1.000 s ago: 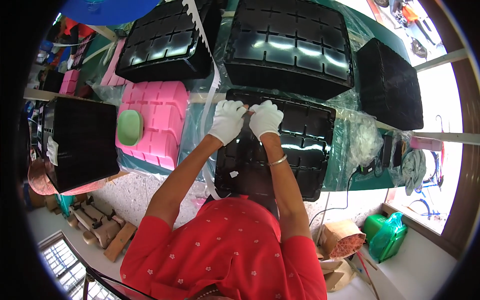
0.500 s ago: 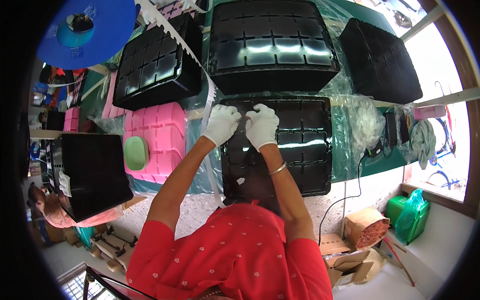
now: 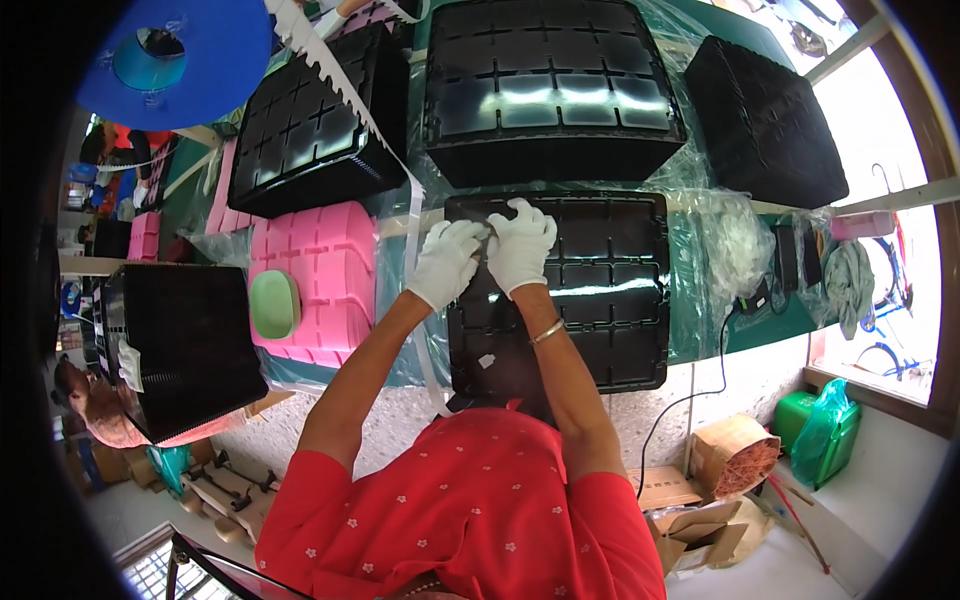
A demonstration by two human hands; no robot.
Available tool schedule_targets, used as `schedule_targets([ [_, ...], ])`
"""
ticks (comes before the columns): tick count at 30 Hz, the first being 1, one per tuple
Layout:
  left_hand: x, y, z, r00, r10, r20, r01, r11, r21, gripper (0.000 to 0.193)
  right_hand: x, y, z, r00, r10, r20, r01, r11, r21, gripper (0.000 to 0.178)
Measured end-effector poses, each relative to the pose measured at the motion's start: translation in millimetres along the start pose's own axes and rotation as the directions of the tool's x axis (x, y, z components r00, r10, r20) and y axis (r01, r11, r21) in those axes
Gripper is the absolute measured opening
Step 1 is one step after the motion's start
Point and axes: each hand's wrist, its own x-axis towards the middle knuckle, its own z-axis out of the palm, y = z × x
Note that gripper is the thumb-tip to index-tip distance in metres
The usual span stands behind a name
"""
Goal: The person assembles black plastic trays by inserting pink foam liners into slots and securing them by hand.
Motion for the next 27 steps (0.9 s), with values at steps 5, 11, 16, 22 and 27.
schedule_targets([
  [5, -0.1, -0.6, 5.6, 0.998, -0.028, -0.061, 0.025, 0.998, -0.049, 0.028, 2.8, -4.0, -5.1, 0.995, 0.054, 0.079, -0.056, 0.998, 0.012, 0.013],
  [11, 17.1, -2.0, 13.5, 0.990, -0.144, -0.006, 0.143, 0.982, 0.124, 0.027, -1.6, 4.7, -4.6, 0.993, 0.039, 0.112, -0.038, 0.999, -0.008, 0.011],
  [16, 28.6, -5.9, 3.8, 0.992, -0.088, 0.091, 0.067, 0.976, 0.208, 0.019, -6.0, 18.9, -1.8, 0.999, 0.018, 0.038, -0.021, 0.997, 0.073, 0.012],
  [22, 30.6, -8.7, 4.7, 0.990, -0.080, 0.119, 0.056, 0.980, 0.192, 0.013, -6.8, 18.2, -5.4, 0.999, 0.023, 0.028, -0.026, 0.992, 0.126, 0.013],
  [27, 25.3, -15.9, 5.9, 0.996, -0.032, 0.083, 0.023, 0.994, 0.107, 0.010, -10.7, 1.8, -9.7, 1.000, -0.002, -0.025, 0.002, 1.000, 0.003, 0.015],
])
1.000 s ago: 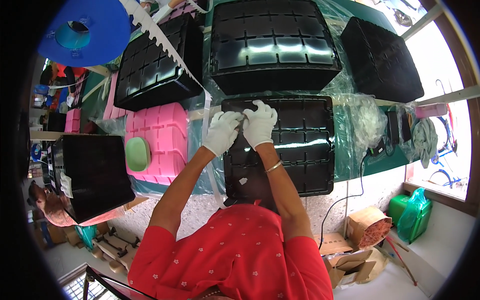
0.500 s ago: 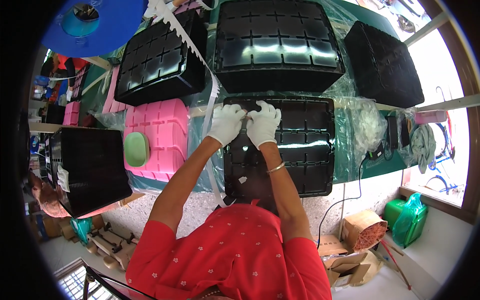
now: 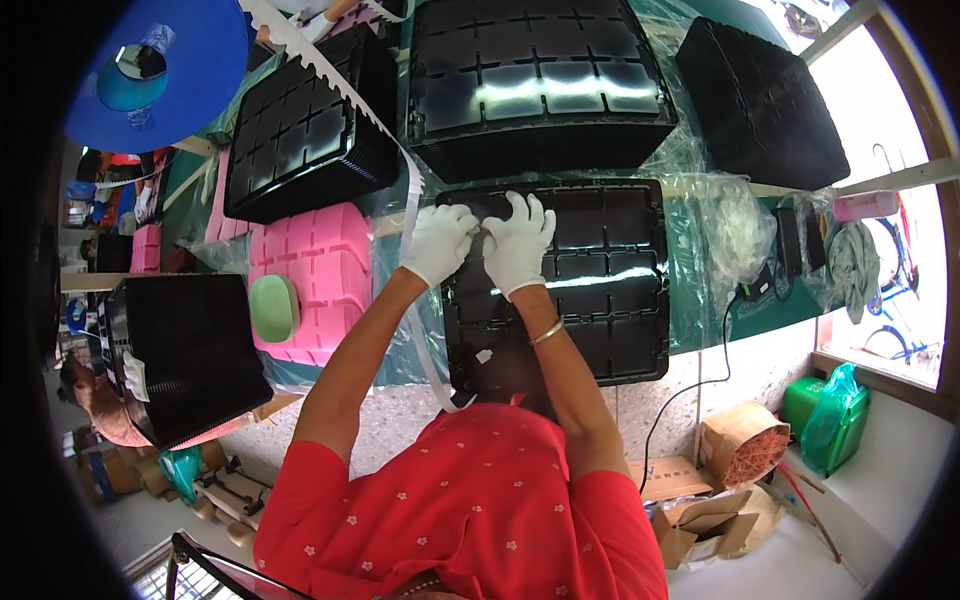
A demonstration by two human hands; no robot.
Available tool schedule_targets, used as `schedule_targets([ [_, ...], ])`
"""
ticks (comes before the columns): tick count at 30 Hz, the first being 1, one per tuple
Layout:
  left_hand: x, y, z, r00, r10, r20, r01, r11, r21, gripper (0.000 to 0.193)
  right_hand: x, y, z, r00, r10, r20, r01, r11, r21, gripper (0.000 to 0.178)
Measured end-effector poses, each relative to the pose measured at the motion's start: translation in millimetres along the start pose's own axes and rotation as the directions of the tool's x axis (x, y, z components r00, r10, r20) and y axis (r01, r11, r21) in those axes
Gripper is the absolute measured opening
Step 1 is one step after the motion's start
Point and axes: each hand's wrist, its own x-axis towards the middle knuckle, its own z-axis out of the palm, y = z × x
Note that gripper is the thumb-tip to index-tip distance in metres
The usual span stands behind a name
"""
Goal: The person assembles black plastic trays by inserting pink foam liners into slots and securing them by hand.
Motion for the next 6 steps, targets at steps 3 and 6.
schedule_targets([
  [3, -4.5, -1.1, 0.4, 1.000, 0.010, -0.027, -0.012, 0.999, -0.049, 0.012, 2.0, -0.5, 6.1, 0.999, -0.027, 0.019, 0.027, 1.000, 0.000, 0.019],
  [6, -9.9, -3.0, 0.9, 0.998, 0.015, -0.062, -0.020, 0.996, -0.087, 0.016, 5.3, -0.9, 10.0, 0.998, 0.013, 0.054, -0.015, 0.999, 0.033, 0.021],
])
